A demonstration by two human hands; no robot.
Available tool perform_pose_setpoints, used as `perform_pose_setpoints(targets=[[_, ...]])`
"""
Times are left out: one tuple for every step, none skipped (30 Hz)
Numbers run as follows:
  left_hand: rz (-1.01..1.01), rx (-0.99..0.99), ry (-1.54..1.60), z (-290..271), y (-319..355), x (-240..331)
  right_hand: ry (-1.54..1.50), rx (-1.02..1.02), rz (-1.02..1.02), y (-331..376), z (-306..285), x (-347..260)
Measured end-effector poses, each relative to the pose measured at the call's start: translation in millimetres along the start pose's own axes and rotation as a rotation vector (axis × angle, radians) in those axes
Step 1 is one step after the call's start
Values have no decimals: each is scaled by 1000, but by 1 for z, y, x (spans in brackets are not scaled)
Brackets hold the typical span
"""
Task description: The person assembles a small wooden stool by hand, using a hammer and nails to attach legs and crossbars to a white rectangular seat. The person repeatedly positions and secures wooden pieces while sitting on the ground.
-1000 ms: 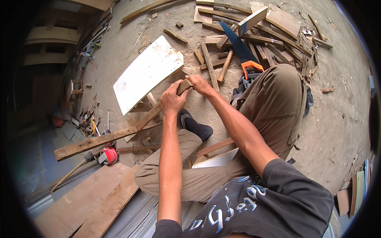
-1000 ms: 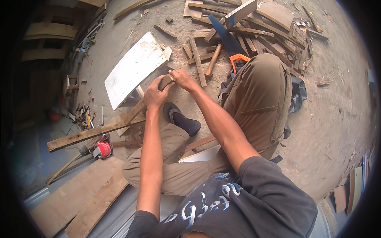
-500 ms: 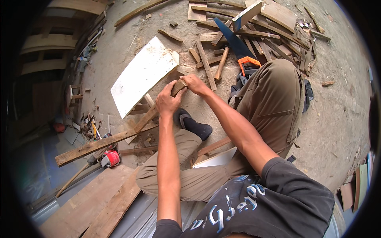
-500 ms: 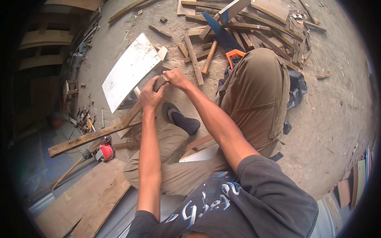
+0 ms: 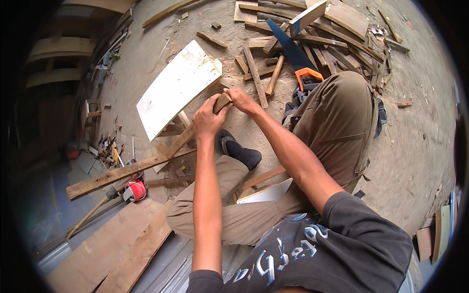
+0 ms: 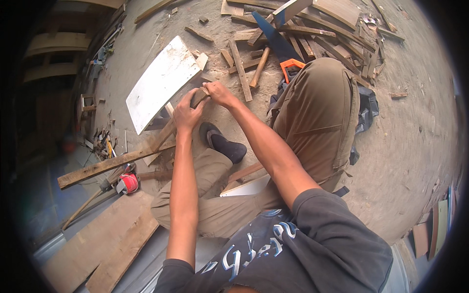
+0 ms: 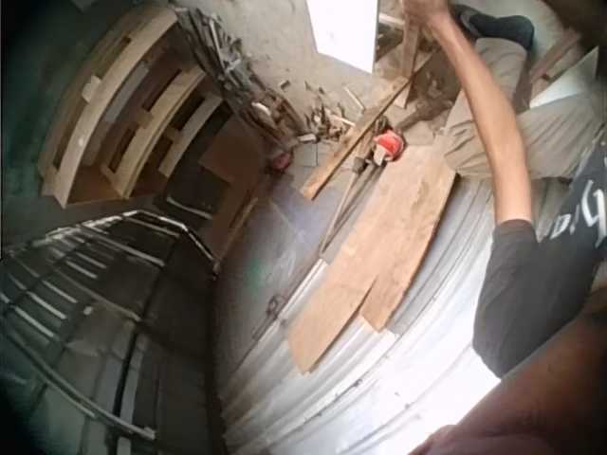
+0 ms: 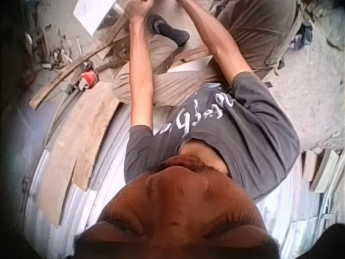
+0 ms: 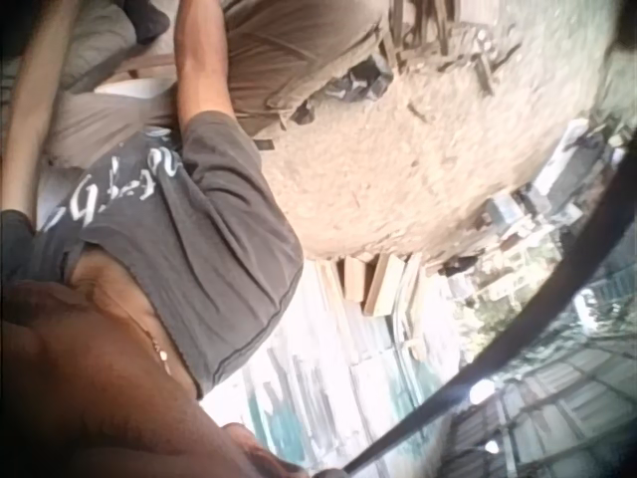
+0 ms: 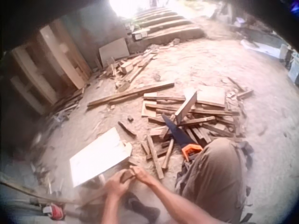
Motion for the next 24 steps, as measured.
perform_pose_setpoints(targets=[[16, 9, 3, 0, -1, 0, 10, -3, -12, -1, -1, -3], [31, 18, 7, 0, -1, 0, 34, 15, 0, 1, -2, -4], [22, 3, 15, 0, 0, 0, 59, 33, 9, 3, -4, -5], [14, -2, 13, -1, -1, 0, 84, 50, 19, 4, -6, -6], [5, -6, 12, -1, -1, -1, 37, 36, 44, 4, -6, -7], [-11, -8, 11, -2, 0, -2, -12, 15, 73, 5, -5, -6], [-4, 18, -8, -4, 1, -2, -59, -7, 102, 7, -4, -6], [16, 24, -1, -4, 1, 0, -107, -30, 133, 8, -3, -5], [28, 31, 6, -2, 1, -1, -86, -49, 120, 10, -2, -23], [43, 37, 6, -4, 0, -1, -8, -99, 52, 6, -4, -28], [58, 44, 6, -6, 0, -1, 46, -113, 6, 6, -2, -31], [45, 34, 12, -6, -1, -3, 101, -126, -45, 7, 2, -41], [32, 24, 24, -5, -2, -4, 162, -159, -15, 10, 5, -55], [21, 13, 36, -6, -1, -6, 137, -154, -9, 12, 9, -55], [33, 10, 33, -5, 0, -5, 123, -141, -1, 14, 7, -55], [47, 35, 25, -4, 0, -6, 109, -127, 6, 15, 6, -56], [63, 59, 16, -4, 1, -9, 68, -136, 30, 16, 8, -54], [83, 76, 16, -3, 1, -6, 43, -123, 31, 17, 7, -56], [67, 66, 23, -1, 1, -6, 19, -108, 30, 18, 9, -57], [54, 56, 31, -1, 2, -7, -6, -92, 29, 18, 10, -57], [43, 46, 38, -2, 3, -7, 24, -108, 15, 17, 9, -53], [49, 55, 33, -2, 3, -8, 28, -111, -7, 17, 10, -51], [56, 63, 27, -1, 4, -8, 29, -108, -12, 17, 9, -49], [63, 69, 18, -3, 4, -7, 26, -104, -17, 17, 10, -48]])
Point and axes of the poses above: each hand's wrist, its own y-axis away from the middle knuckle, its own z-axis out of the palm, x = y × z, the point moved 6 cm from there along -y, towards the middle knuckle, and after that the axes turned 12 degrees about -z, right-handed, at the moved point
